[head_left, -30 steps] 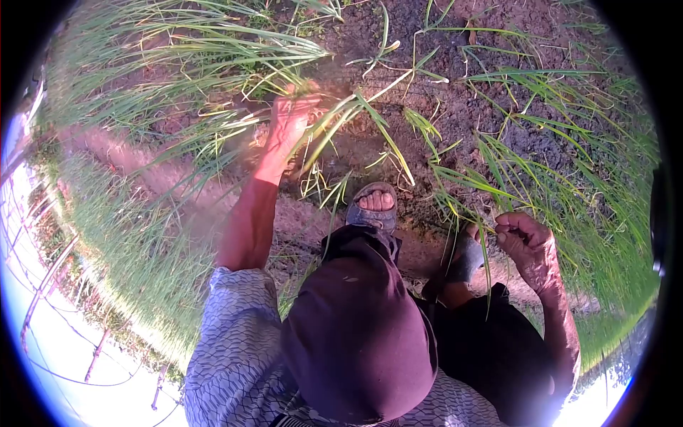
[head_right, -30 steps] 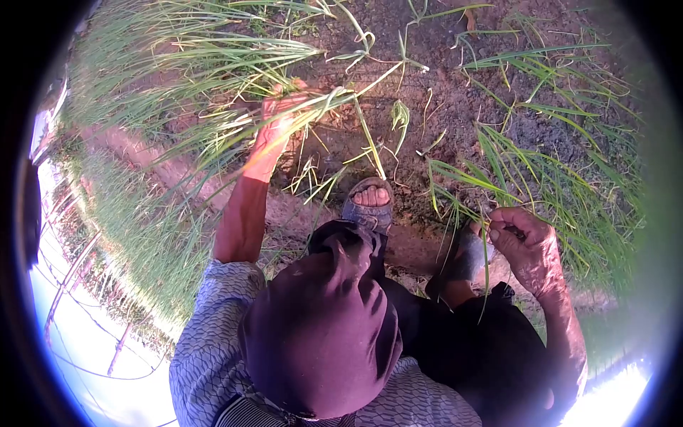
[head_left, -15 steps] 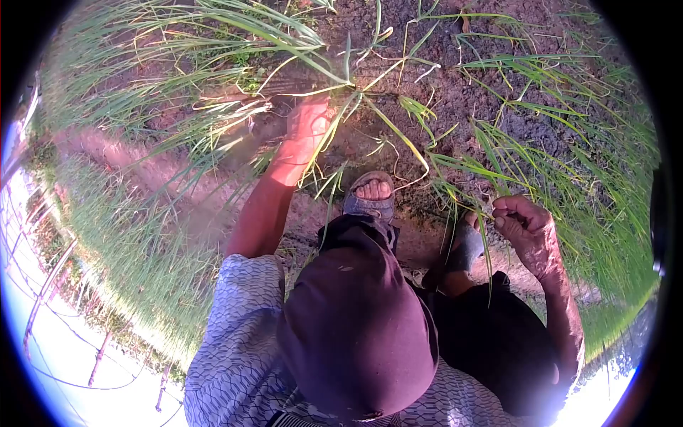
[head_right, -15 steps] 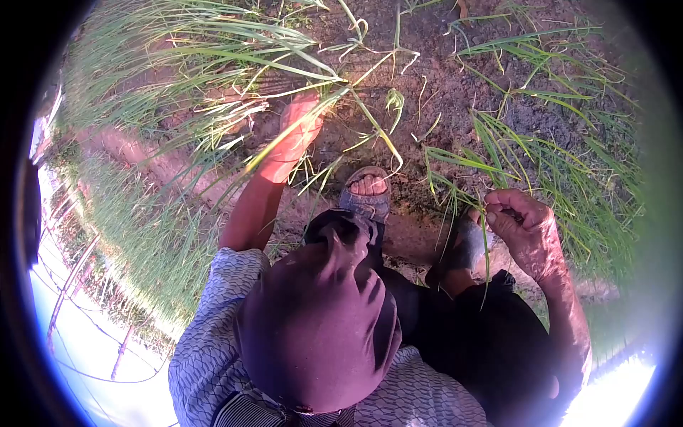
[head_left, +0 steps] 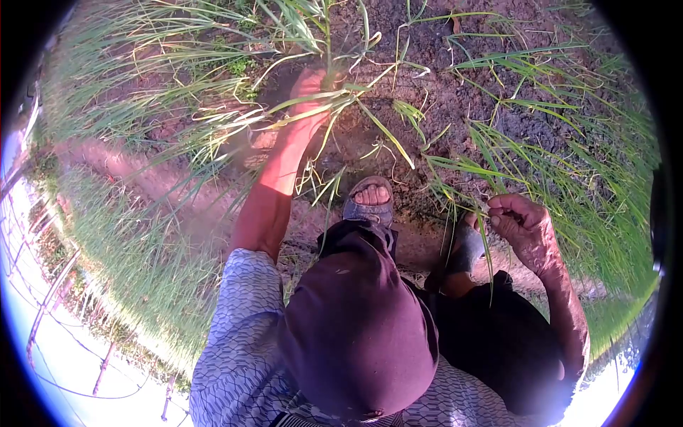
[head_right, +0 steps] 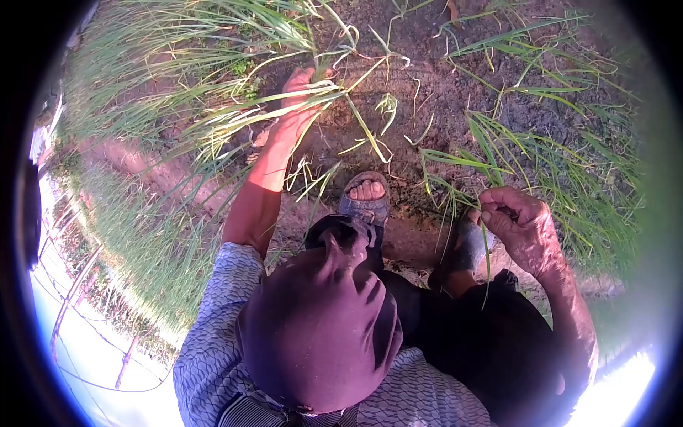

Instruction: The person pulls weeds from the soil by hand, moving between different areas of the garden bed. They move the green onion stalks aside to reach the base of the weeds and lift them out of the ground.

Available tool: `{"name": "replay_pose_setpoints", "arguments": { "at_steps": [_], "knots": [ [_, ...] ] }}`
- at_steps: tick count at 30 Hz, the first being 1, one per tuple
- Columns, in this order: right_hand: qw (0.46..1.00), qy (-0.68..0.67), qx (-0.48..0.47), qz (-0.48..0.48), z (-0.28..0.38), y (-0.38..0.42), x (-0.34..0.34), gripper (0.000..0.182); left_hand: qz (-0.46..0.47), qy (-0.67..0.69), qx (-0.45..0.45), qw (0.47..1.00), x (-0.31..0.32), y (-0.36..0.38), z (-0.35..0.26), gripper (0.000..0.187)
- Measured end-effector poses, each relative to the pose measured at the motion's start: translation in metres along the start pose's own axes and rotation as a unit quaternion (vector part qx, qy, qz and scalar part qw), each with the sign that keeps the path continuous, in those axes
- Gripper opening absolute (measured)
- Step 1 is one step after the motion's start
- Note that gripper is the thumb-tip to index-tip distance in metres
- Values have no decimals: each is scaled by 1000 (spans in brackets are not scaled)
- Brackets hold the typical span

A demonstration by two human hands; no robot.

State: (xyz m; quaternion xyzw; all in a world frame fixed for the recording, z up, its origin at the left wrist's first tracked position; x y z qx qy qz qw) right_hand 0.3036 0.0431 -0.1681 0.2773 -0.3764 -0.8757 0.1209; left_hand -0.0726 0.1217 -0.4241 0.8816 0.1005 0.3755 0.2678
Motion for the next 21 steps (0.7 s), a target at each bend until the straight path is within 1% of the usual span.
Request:
{"name": "replay_pose_setpoints", "arguments": {
  "at_steps": [1,2,4,5,6,8,9,10,11,12,13,14,15,16,17,18,19,20,21],
  "knots": [
    [1000,8,-10,1,1,0,-1,20,-15,-42,-30,999,25,0,-10,17],
    [1000,15,-19,2,1,0,-2,20,-9,-107,-31,994,23,-9,-8,18],
    [999,35,-30,3,1,1,-3,20,18,-243,10,970,11,-22,-7,20],
    [998,49,-31,2,1,1,-3,20,21,-281,23,959,6,-26,-6,21],
    [998,63,-32,1,0,2,-3,20,6,-283,10,959,1,-30,-2,20],
    [998,53,-31,3,0,3,-3,21,-61,-263,-39,962,8,-20,-4,19],
    [998,48,-31,4,0,3,-4,21,-94,-276,-56,955,14,-16,-5,19],
    [999,44,-24,4,-2,3,-4,21,-66,-453,-24,889,26,-11,-12,20],
    [999,39,-17,3,-3,2,-4,21,-40,-614,12,788,40,-5,-20,20],
    [999,35,-11,3,-5,2,-4,21,-29,-779,50,624,56,0,-27,21],
    [999,39,-12,6,-3,2,-3,21,20,-795,133,591,50,0,-22,19],
    [999,44,-13,6,0,2,-2,20,60,-806,221,547,39,-2,-16,18],
    [999,48,-15,0,1,2,-3,20,15,-668,164,725,-5,-17,9,19],
    [997,56,-55,16,2,0,-5,20,10,-512,77,855,-28,-26,11,23],
    [997,54,-39,25,6,0,-6,20,-17,-332,-8,943,-52,-36,15,27],
    [998,51,-22,34,10,1,-7,21,-7,-161,-118,980,-57,-13,7,34],
    [999,27,-23,28,8,2,-8,20,9,-287,16,958,-53,16,-8,31],
    [996,75,-38,24,13,3,-10,22,98,-569,111,809,-53,27,-26,30],
    [996,67,-51,26,12,3,-12,24,154,-767,239,575,-54,39,-45,30]
  ]
}}
Point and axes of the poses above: each hand's wrist, its own y-axis away from the middle knuckle, its own x-axis out of the palm, z = x × y, the point moved 3 cm from there along -y, towards the middle knuckle, and after that the axes turned 11 degrees about -z, right-handed, at the moved point
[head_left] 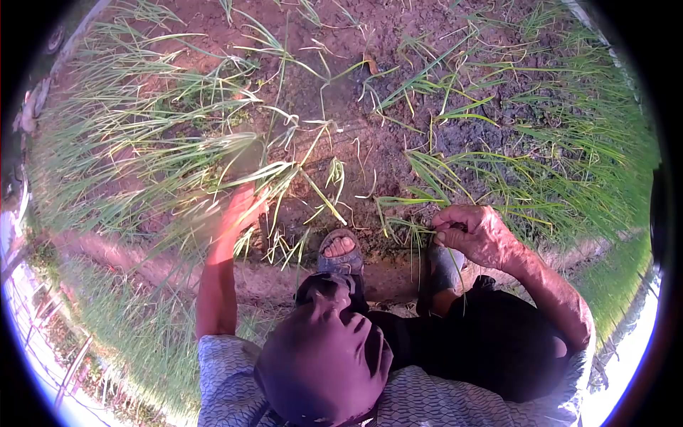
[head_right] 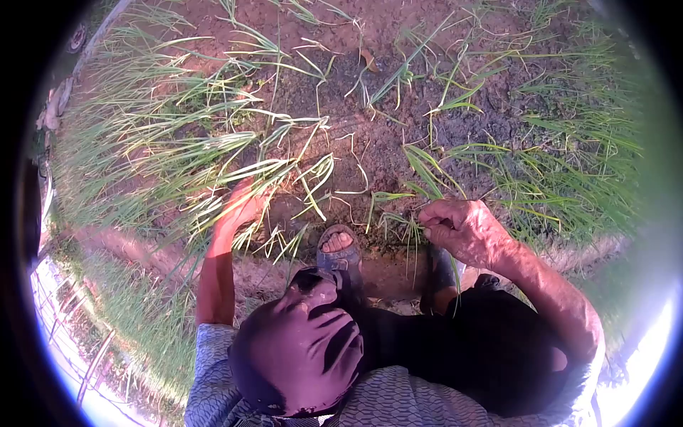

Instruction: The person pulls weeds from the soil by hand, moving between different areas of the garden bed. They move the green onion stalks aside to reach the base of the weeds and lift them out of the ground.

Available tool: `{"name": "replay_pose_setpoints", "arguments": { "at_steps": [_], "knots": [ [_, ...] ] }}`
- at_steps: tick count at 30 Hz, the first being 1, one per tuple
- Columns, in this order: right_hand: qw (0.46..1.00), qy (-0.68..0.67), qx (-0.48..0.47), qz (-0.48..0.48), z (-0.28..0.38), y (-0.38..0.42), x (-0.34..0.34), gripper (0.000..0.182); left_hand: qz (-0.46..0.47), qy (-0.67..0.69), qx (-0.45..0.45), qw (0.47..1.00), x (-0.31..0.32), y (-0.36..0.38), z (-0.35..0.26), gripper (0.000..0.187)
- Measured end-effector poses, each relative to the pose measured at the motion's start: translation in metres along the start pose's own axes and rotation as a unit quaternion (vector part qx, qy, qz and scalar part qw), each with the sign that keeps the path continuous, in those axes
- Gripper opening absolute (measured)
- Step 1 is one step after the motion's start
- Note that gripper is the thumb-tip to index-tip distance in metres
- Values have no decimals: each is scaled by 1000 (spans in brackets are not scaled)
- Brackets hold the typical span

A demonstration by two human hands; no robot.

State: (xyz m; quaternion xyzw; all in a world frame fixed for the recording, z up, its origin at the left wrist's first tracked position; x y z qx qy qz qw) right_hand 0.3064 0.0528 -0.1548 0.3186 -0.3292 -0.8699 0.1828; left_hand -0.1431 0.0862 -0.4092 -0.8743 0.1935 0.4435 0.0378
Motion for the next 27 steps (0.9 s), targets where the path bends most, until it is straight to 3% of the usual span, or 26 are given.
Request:
{"name": "replay_pose_setpoints", "arguments": {
  "at_steps": [1,4,8,9,10,11,12,13,14,15,16,17,19,22,25,27],
  "knots": [
    [1000,-8,-13,4,-2,-2,1,25,28,-48,-5,998,-18,13,3,27],
    [998,10,-45,33,-8,-4,6,26,114,-6,-84,990,-95,32,8,19],
    [987,52,-139,61,0,-6,4,27,219,59,-65,972,-204,2,-41,12],
    [984,48,-155,67,2,-7,4,27,334,-65,-170,925,-225,-42,-81,15],
    [979,102,-153,92,11,-10,3,25,466,-200,-232,830,-250,-84,-122,20],
    [970,155,-146,120,18,-11,3,23,381,18,-293,877,-289,-123,-158,26],
    [969,55,-238,37,4,-12,12,18,198,128,-248,940,-338,-168,-203,32],
    [965,86,-239,62,10,-11,8,19,-48,341,-128,930,-383,-212,-218,45],
    [960,115,-238,88,21,-12,4,19,-172,456,-16,873,-434,-250,-235,57],
    [955,140,-236,115,30,-12,2,20,-291,506,-6,812,-483,-279,-235,57],
    [962,125,-215,110,37,-8,-6,25,-377,436,66,814,-504,-290,-260,52],
    [969,80,-224,72,33,-6,-9,26,-455,359,137,803,-508,-292,-284,48],
    [973,-12,-232,-7,23,-4,-9,28,-406,274,155,858,-457,-276,-316,35],
    [983,12,-182,7,15,1,-14,27,-287,142,181,930,-346,-251,-317,20],
    [992,-9,-123,-2,-16,14,-8,25,-132,134,117,975,-245,-226,-292,4],
    [996,0,-85,-16,-44,23,5,25,-61,140,120,981,-206,-211,-269,24]
  ]
}}
Point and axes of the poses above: each hand's wrist, its own y-axis away from the middle knuckle, its own x-axis out of the palm, z = x × y, the point moved 3 cm from there along -y, towards the middle knuckle, and after that the axes turned 11 degrees about -z, right-handed, at the moved point
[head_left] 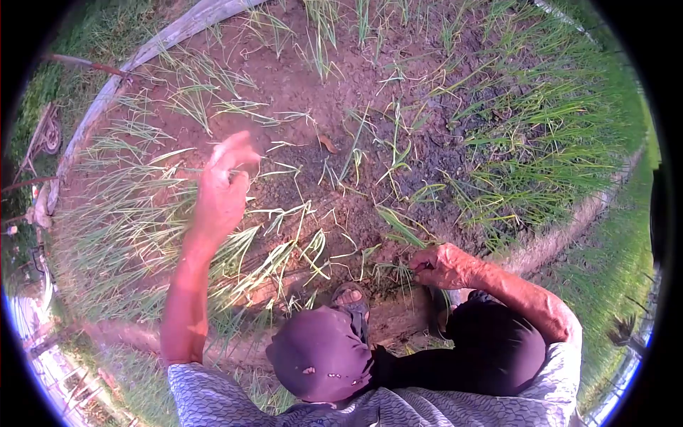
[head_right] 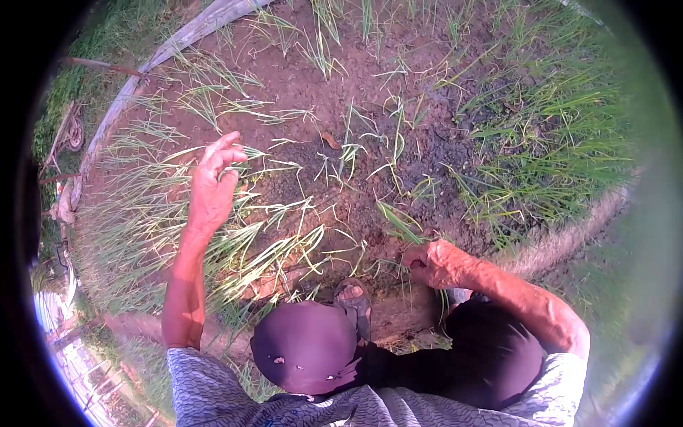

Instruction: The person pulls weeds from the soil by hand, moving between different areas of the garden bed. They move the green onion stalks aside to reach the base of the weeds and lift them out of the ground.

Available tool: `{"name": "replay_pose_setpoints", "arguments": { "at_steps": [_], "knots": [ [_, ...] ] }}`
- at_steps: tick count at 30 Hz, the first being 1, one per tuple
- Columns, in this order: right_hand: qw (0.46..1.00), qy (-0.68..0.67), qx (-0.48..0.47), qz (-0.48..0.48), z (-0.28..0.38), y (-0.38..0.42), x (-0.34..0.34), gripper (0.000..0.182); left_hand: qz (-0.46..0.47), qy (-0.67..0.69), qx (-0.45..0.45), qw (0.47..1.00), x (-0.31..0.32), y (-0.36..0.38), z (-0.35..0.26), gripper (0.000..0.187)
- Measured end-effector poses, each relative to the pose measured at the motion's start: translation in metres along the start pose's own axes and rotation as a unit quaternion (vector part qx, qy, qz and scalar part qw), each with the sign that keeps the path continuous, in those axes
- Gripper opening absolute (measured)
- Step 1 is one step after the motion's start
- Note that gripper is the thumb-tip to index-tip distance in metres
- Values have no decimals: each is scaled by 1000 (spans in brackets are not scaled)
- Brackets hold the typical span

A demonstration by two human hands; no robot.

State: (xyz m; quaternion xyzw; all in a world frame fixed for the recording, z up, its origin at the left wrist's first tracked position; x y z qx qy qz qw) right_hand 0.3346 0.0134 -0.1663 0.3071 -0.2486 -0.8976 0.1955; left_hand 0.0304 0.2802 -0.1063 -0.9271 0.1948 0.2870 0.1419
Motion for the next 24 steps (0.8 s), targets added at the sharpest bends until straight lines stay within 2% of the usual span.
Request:
{"name": "replay_pose_setpoints", "arguments": {
  "at_steps": [1,2,4,7,8,10,13,16,19,21,23,24],
  "knots": [
    [999,39,21,21,-10,5,8,26,9,-17,-4,1000,8,10,-2,25],
    [998,5,52,-25,-12,10,15,26,23,-31,-12,999,14,14,1,27],
    [998,29,38,-31,-11,19,33,26,34,-33,14,999,15,22,1,29],
    [996,48,71,14,39,30,26,25,51,16,-11,999,5,18,19,30],
    [999,7,50,-12,38,35,28,26,49,47,-24,997,2,15,30,29],
    [995,-43,77,-44,48,49,24,26,61,73,-56,994,-5,13,49,29],
    [949,-104,292,50,84,58,17,25,73,98,-100,987,-18,14,69,30],
    [966,-175,188,40,80,52,45,24,78,70,-145,984,-34,21,85,31],
    [956,-208,193,78,104,34,57,23,92,37,-167,981,-49,27,103,32],
    [958,-200,179,96,126,18,55,20,89,35,-177,979,-52,34,90,31],
    [985,-158,69,-12,122,4,62,20,85,42,-168,981,-56,39,79,31],
    [985,-147,93,-16,119,-7,66,21,81,38,-163,983,-59,41,75,31]
  ]
}}
Point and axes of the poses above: each hand's wrist, its own y-axis away from the middle knuckle, its own x-axis out of the palm, z = x × y, the point moved 3 cm from there along -y, towards the middle knuckle, and after that the axes turned 11 degrees about -z, right-handed, at the moved point
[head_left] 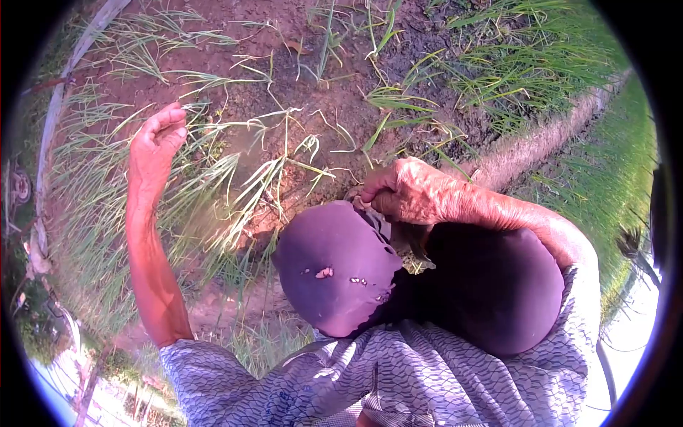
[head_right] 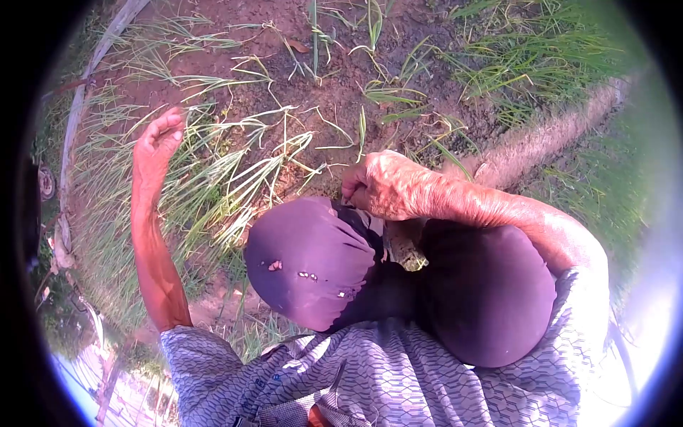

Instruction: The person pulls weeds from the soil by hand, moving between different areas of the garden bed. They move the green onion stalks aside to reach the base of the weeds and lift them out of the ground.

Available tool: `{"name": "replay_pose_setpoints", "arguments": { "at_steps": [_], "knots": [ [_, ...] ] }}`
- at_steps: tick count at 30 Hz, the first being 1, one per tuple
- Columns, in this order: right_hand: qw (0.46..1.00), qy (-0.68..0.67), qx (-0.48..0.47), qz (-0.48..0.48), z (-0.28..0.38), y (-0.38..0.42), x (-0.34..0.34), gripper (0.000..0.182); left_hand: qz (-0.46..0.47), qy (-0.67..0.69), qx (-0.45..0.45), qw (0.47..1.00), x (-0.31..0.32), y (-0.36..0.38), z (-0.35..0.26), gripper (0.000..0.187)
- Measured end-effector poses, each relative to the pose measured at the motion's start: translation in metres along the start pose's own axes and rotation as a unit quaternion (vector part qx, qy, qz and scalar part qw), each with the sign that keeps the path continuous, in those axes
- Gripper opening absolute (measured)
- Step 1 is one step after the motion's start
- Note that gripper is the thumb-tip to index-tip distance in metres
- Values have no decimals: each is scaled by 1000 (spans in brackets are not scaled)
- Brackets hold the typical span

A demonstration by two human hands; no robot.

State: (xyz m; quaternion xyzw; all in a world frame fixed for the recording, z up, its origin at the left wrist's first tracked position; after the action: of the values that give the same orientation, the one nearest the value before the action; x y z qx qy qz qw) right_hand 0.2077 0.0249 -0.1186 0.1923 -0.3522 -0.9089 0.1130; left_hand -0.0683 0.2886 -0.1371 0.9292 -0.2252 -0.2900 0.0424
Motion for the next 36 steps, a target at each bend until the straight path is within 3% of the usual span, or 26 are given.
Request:
{"name": "replay_pose_setpoints", "arguments": {
  "at_steps": [1,5,8,11,14,15,16,18,20,22,26,29,32,34,36],
  "knots": [
    [993,63,-80,-54,4,-7,1,21,-7,-2,5,1000,-3,4,-4,31],
    [985,84,-135,-64,33,-32,1,20,-52,21,12,998,-18,28,-7,30],
    [992,-10,-72,-101,73,-40,-5,22,-86,51,0,995,-26,55,3,30],
    [964,-137,-146,-175,82,-51,-18,23,-123,53,-20,991,-29,84,11,31],
    [944,-94,-179,-262,86,-71,-39,23,-155,61,-51,985,-25,113,11,31],
    [951,-86,-201,-219,80,-81,-49,23,-167,70,-36,983,-21,124,7,31],
    [942,13,-260,-211,75,-94,-56,22,-181,70,-45,980,-15,133,4,31],
    [886,206,-369,-193,55,-126,-59,21,-207,68,-60,974,-5,145,-3,30],
    [859,381,-333,-85,28,-169,-53,21,-244,78,-51,965,10,150,-6,28],
    [838,467,-282,-34,-8,-218,-39,20,-279,62,-36,958,29,155,-13,28],
    [856,419,-296,-64,-77,-298,-19,19,-334,90,30,938,62,170,-30,28],
    [908,318,-257,-90,-86,-307,-10,20,-369,125,-31,920,72,201,-36,26],
    [889,375,-260,-44,-83,-304,12,20,-421,161,-71,890,74,230,-30,27],
    [829,451,-318,-87,-79,-297,22,16,-464,186,-116,858,74,245,-33,26],
    [762,543,-347,-61,-75,-298,36,14,-461,187,-127,858,75,251,-39,27]
  ]
}}
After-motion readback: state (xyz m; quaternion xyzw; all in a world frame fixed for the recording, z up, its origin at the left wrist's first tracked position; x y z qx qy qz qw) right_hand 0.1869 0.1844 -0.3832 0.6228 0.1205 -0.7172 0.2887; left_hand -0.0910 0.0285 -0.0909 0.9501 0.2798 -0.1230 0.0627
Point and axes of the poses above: each hand's wrist, its own y-axis away from the middle knuckle, its own x-axis out of the palm, z = x × y, the point moved 3 cm from there along -y, towards the middle knuckle, and after that the axes turned 11 degrees about -z, right-handed, at the moved point
